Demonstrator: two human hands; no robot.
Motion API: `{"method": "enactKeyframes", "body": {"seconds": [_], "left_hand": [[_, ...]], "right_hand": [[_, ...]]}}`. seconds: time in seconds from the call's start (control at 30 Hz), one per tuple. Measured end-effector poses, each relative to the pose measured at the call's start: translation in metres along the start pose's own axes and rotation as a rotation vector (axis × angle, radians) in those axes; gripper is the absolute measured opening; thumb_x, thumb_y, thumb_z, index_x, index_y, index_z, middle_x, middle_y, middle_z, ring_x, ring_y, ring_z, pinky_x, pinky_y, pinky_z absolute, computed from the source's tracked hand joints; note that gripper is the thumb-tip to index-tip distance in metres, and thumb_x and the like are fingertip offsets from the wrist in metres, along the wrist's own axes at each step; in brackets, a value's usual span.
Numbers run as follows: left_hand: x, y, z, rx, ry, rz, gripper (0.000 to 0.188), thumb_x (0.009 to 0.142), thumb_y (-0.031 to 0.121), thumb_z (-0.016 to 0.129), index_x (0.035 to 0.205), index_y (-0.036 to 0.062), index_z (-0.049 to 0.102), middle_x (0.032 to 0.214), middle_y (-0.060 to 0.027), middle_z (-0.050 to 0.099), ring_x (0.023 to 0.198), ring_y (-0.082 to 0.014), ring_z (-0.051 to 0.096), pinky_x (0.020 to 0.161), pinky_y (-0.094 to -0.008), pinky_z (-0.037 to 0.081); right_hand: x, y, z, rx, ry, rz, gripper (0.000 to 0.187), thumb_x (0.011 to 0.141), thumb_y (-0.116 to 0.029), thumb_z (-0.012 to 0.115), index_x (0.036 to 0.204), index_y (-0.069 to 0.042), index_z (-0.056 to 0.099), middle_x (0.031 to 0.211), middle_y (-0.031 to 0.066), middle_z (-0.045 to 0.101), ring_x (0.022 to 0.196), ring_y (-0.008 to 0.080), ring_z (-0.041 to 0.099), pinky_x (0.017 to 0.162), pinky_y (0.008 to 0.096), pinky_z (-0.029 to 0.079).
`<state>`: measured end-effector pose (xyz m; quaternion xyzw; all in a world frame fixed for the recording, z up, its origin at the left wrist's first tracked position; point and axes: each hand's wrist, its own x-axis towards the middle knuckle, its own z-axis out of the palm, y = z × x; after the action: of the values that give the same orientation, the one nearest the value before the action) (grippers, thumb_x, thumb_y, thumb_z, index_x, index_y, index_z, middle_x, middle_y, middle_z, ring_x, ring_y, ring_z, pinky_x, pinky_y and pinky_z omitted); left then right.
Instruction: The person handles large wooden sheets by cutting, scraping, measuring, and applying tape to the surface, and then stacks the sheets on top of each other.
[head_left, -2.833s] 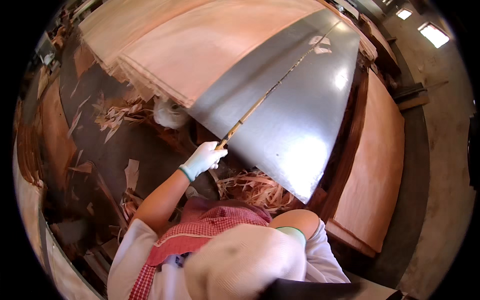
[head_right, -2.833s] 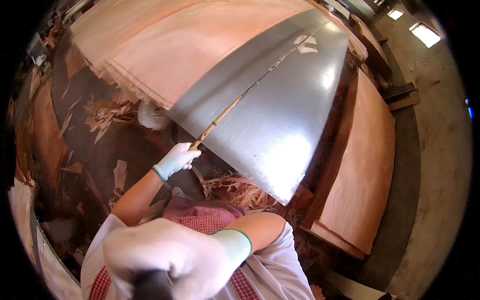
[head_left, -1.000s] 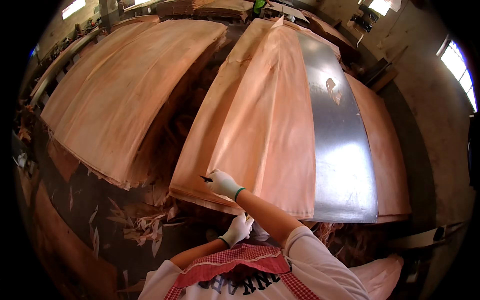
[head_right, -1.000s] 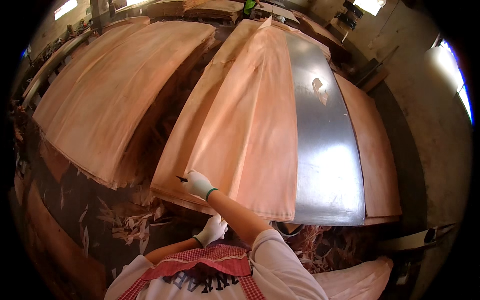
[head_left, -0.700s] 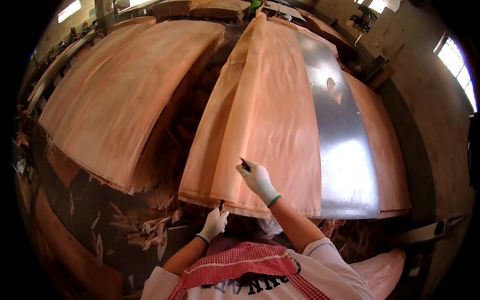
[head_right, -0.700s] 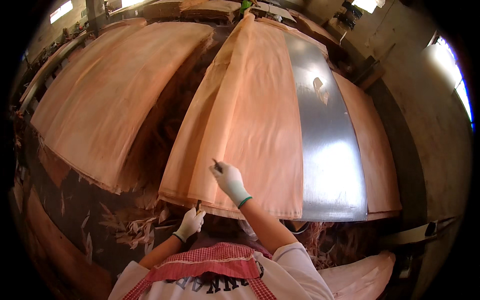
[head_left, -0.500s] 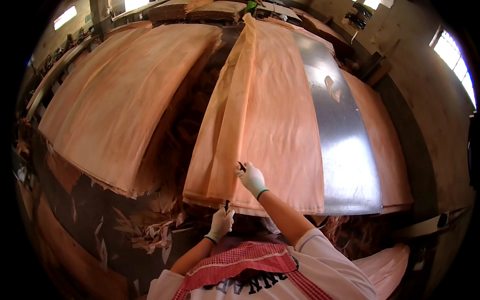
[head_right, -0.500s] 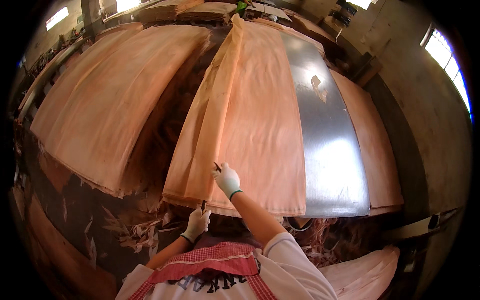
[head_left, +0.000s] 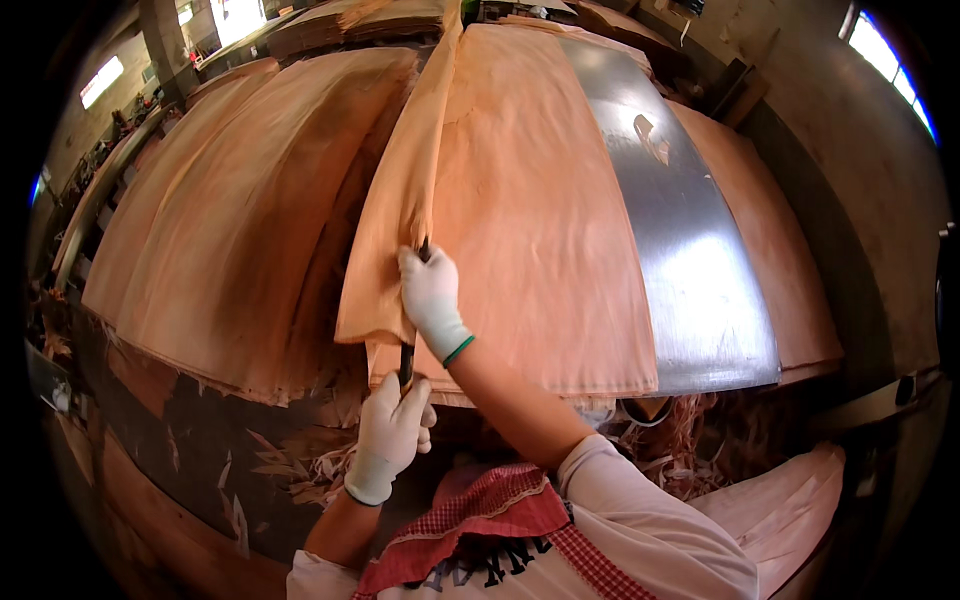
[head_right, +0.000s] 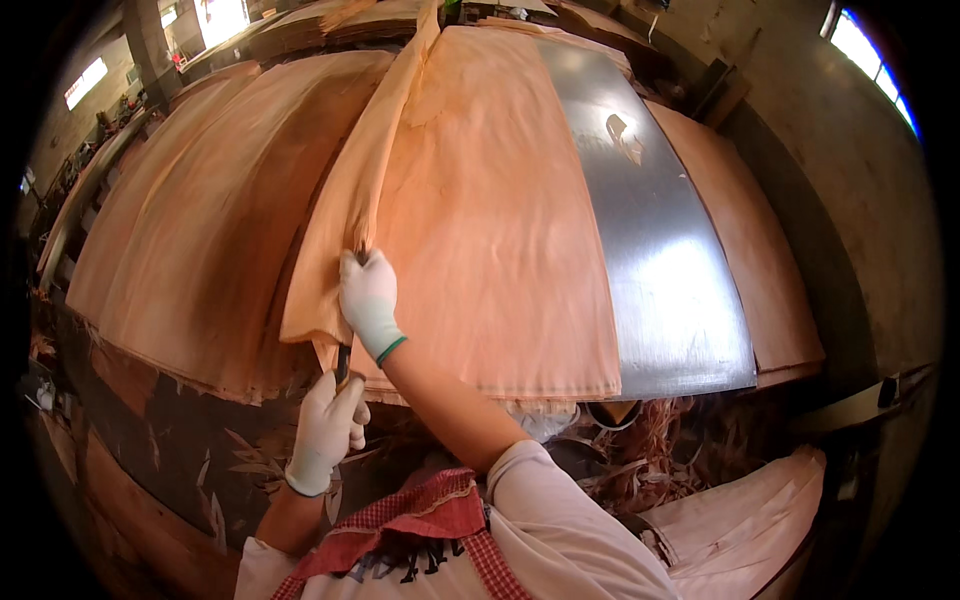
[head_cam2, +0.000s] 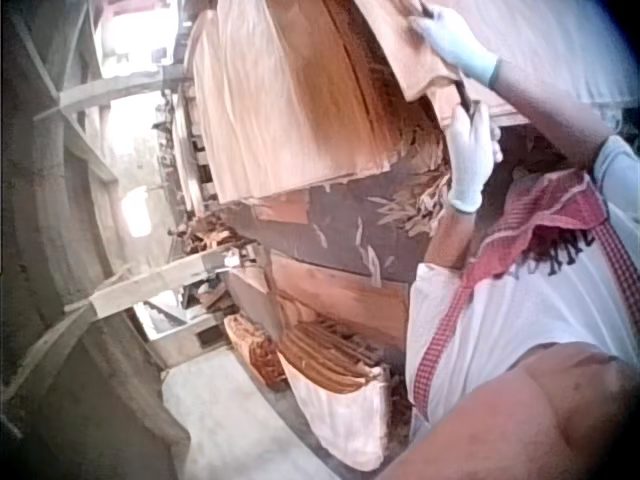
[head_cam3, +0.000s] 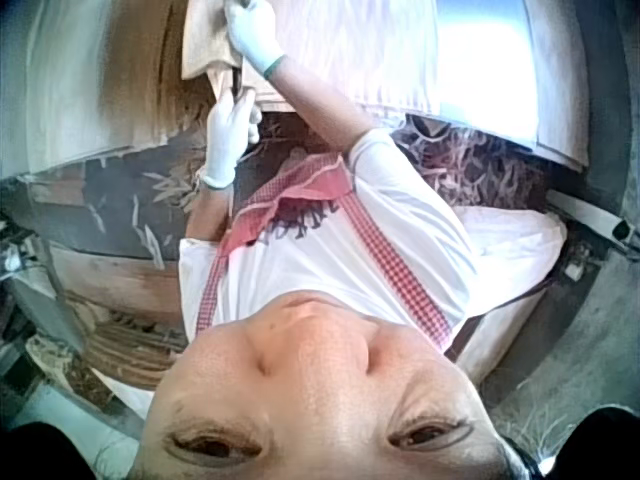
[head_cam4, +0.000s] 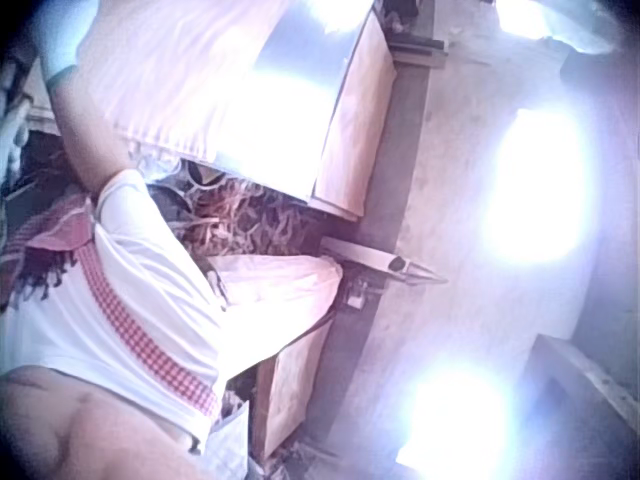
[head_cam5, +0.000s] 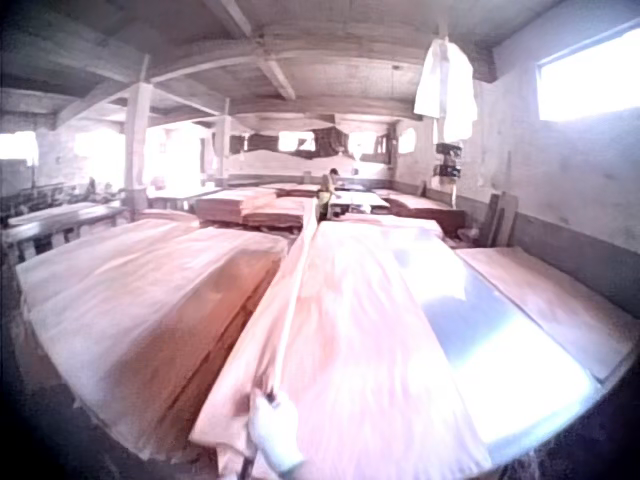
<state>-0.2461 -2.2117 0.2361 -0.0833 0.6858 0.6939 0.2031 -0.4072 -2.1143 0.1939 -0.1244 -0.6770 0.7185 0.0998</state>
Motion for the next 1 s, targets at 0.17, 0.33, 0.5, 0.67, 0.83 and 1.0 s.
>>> {"method": "enactKeyframes", "body": {"seconds": [0.17, 0.33, 0.5, 0.67, 0.83, 1.0], "left_hand": [[-0.009, 0.039, 0.008, -0.005, -0.582, 0.241, 0.056, 0.102, 0.031, 0.047, 0.143, -0.0037, 0.030, 0.101, -0.0084, 0.060, 0.083, -0.0122, 0.058, 0.079, -0.0267, 0.049], [0.042, -0.070, -0.003, -0.400, -0.685, 0.140, 0.066, 0.099, 0.041, 0.053, 0.144, -0.0021, 0.032, 0.130, -0.0103, 0.053, 0.117, -0.0203, 0.053, 0.089, -0.0375, 0.050], [0.073, -0.165, -0.049, -0.935, -0.449, 0.178, 0.081, 0.093, 0.058, 0.050, 0.146, -0.0009, 0.032, 0.146, -0.0157, 0.040, 0.135, -0.0287, 0.040, 0.111, -0.0412, 0.034], [0.098, -0.157, -0.066, -1.105, 0.072, 0.132, 0.069, 0.093, 0.057, 0.054, 0.137, 0.0035, 0.046, 0.139, -0.0096, 0.050, 0.123, -0.0255, 0.051, 0.107, -0.0379, 0.039], [0.151, -0.181, -0.056, -0.986, 0.372, 0.157, 0.049, 0.092, 0.037, 0.065, 0.126, 0.0042, 0.055, 0.134, -0.0061, 0.055, 0.121, -0.0215, 0.050, 0.103, -0.0374, 0.041], [0.170, -0.194, 0.004, -0.881, 0.536, 0.041, 0.038, 0.092, 0.027, 0.067, 0.124, 0.0108, 0.053, 0.130, -0.0029, 0.054, 0.117, -0.0179, 0.050, 0.100, -0.0365, 0.039]], "right_hand": [[0.017, -0.075, -0.079, 0.225, -0.044, -0.142, 0.024, 0.086, -0.023, 0.065, 0.080, 0.001, 0.063, 0.072, -0.0004, 0.059, 0.066, 0.0105, 0.052, 0.059, 0.0295, 0.043], [0.008, -0.115, -0.209, 0.313, -0.003, 0.075, 0.026, 0.085, -0.026, 0.071, 0.087, 0.000, 0.067, 0.077, 0.0017, 0.062, 0.070, 0.0114, 0.058, 0.059, 0.0279, 0.045], [-0.010, -0.089, -0.345, -0.167, 0.191, 0.041, 0.024, 0.087, -0.022, 0.067, 0.084, 0.002, 0.065, 0.074, -0.0001, 0.061, 0.063, 0.0078, 0.057, 0.057, 0.0241, 0.045], [-0.036, -0.076, -0.430, -0.461, 0.297, 0.108, 0.025, 0.089, -0.019, 0.063, 0.093, 0.006, 0.066, 0.078, 0.0017, 0.064, 0.066, 0.0087, 0.059, 0.060, 0.0237, 0.047], [-0.020, -0.056, -0.492, -0.459, 0.307, 0.050, 0.026, 0.089, -0.017, 0.062, 0.098, 0.007, 0.066, 0.085, 0.0050, 0.067, 0.072, 0.0112, 0.062, 0.064, 0.0259, 0.050], [0.022, -0.021, -0.584, -0.599, 0.328, 0.010, 0.023, 0.087, -0.017, 0.063, 0.092, 0.004, 0.066, 0.080, 0.0038, 0.065, 0.069, 0.0116, 0.059, 0.063, 0.0290, 0.048]]}}
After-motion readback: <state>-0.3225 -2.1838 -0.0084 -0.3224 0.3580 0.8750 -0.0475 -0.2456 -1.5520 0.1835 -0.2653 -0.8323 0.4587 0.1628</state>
